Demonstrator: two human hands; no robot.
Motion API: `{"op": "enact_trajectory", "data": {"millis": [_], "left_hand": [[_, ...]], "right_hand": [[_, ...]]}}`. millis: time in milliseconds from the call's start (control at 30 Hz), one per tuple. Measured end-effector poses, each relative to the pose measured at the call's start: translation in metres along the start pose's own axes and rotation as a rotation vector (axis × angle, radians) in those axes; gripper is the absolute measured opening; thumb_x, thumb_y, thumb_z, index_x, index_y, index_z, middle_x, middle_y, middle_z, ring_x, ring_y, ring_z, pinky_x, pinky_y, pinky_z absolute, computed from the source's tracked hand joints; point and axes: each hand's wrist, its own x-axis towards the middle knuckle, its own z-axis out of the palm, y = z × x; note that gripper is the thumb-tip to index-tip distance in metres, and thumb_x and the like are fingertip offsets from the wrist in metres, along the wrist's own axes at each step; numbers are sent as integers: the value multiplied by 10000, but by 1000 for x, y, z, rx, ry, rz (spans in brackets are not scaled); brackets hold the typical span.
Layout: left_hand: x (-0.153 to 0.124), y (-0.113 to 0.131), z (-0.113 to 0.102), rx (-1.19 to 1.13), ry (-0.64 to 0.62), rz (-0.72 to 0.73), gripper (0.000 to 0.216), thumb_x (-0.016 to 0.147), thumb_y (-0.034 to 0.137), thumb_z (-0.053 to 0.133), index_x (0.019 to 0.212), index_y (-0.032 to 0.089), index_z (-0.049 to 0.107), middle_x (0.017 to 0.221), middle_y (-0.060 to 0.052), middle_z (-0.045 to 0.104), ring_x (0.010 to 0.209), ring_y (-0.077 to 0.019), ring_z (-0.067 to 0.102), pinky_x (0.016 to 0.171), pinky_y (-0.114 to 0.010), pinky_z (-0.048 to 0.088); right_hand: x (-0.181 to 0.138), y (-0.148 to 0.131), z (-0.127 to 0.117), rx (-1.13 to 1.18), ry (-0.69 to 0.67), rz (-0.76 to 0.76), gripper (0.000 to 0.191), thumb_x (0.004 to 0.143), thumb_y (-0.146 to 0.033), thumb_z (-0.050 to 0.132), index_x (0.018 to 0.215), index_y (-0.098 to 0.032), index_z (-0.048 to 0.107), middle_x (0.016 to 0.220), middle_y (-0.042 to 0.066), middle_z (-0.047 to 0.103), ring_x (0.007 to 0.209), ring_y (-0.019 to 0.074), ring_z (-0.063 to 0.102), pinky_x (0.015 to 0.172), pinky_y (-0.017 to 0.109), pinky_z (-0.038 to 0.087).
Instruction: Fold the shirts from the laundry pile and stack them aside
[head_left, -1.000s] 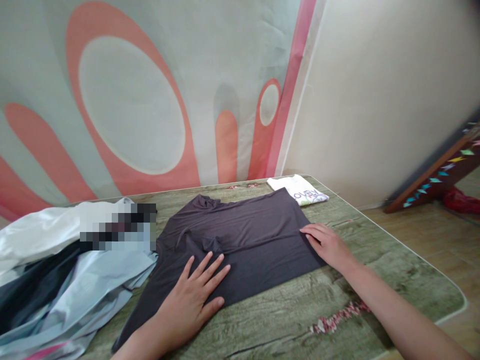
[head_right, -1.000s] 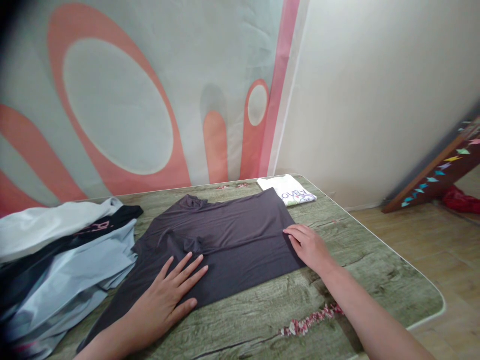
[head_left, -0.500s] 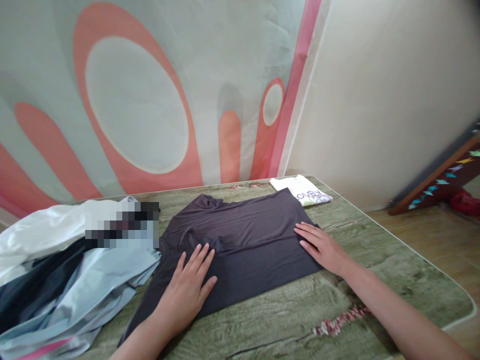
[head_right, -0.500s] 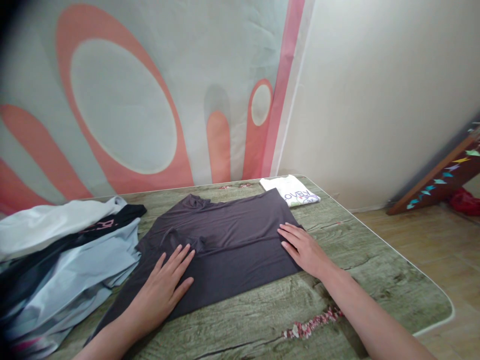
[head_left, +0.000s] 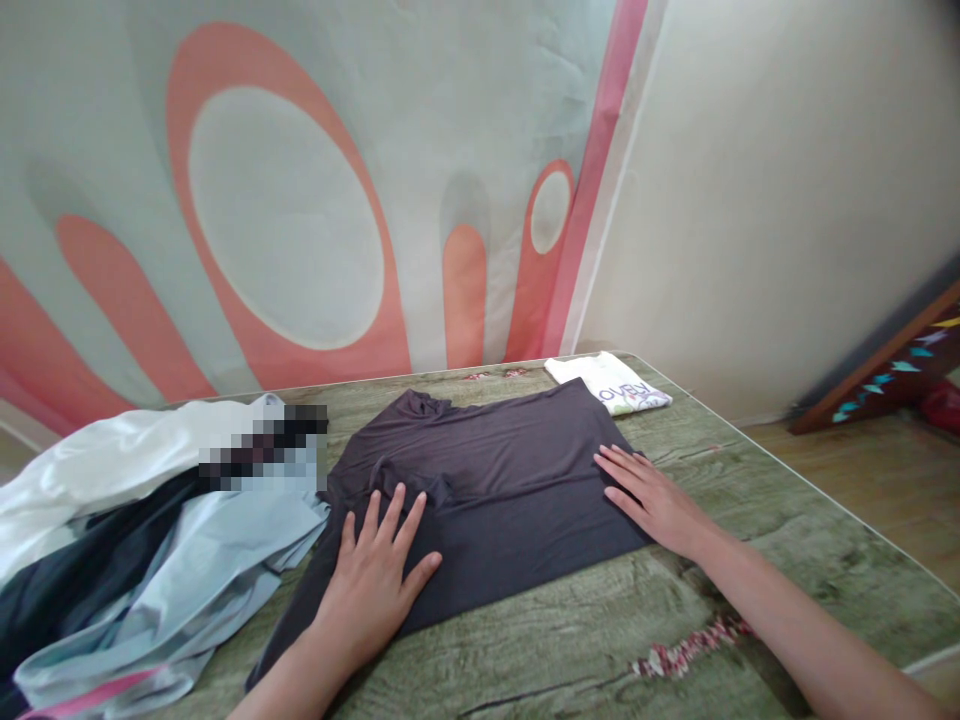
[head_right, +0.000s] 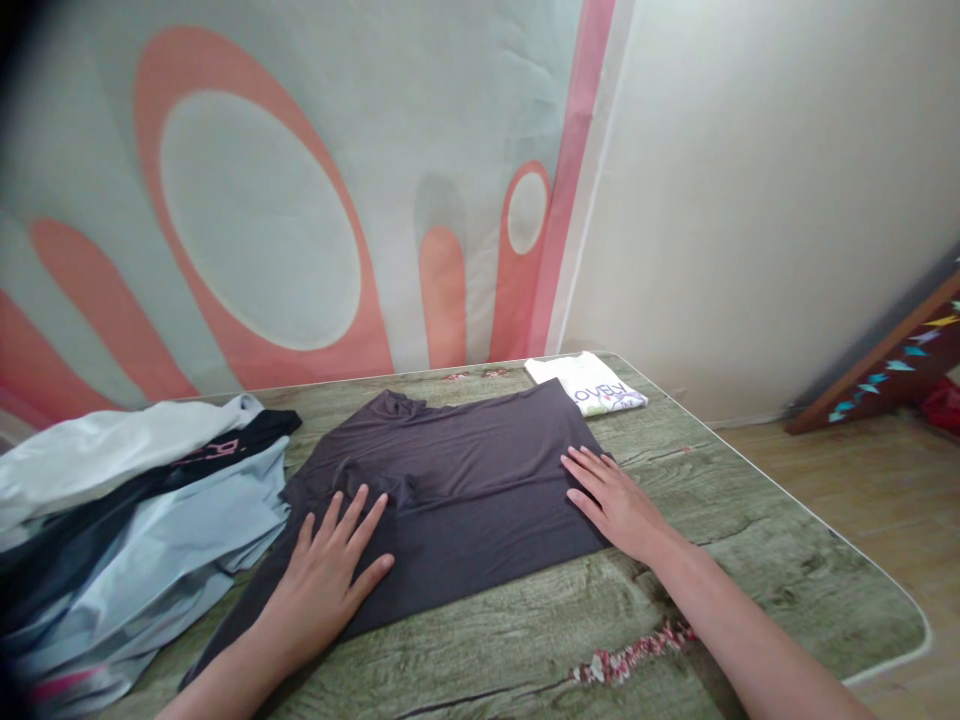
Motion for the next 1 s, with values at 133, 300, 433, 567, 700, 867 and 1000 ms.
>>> {"op": "enact_trajectory", "data": {"millis": [133,300,433,567,700,867,1000], "left_hand": [[0,-1,0,19,-34,0,645,921,614,350,1489,315,284,1564,-67,255,1413,-390,211,1077,-631,214],[-1,-1,0,15,-26,0,651,921,614,351,1494,318,266,1567,-70,244,1416,-390,198,1077,-629,209],[0,-1,1,29,-3,7,642,925,607,346,1492,313,277,1563,-74,256,1413,-390,205,1074,-626,212],[0,-1,3,45,-2,12,646,924,608,350,1493,311,273,1562,-77,260,1409,-387,221,1076,-622,213],[-1,-2,4,48,-14,7,650,924,610,349,1495,311,266,1566,-80,247,1413,-390,210,1073,-627,222],[0,-1,4,51,-20,-1,653,920,609,362,1494,314,264,1570,-76,233,1417,-385,206,1079,-627,224],[-1,-1,4,37,-29,-10,654,915,606,380,1492,316,273,1569,-76,229,1418,-388,200,1077,-636,234]], "right_hand": [[0,4,3,-21,-22,6,493,965,-403,399,1447,-306,375,1485,50,404,1384,241,340,1126,536,288],[0,2,1,-14,-17,11,480,960,-409,403,1430,-315,405,1469,45,430,1373,236,362,1123,523,300],[1,0,-1,-23,-23,17,478,965,-402,394,1435,-313,398,1474,39,423,1381,231,348,1128,521,292],[0,1,-1,-36,-35,20,478,971,-399,379,1441,-313,388,1481,35,411,1387,229,336,1131,515,289],[0,4,2,-43,-37,20,479,972,-404,369,1439,-300,391,1484,38,409,1387,226,337,1126,512,296],[1,4,3,-41,-31,10,478,972,-404,371,1437,-299,395,1478,39,420,1385,227,342,1127,513,294],[0,3,4,-36,-33,19,476,974,-394,370,1442,-310,382,1489,35,402,1389,227,335,1129,525,289]]}}
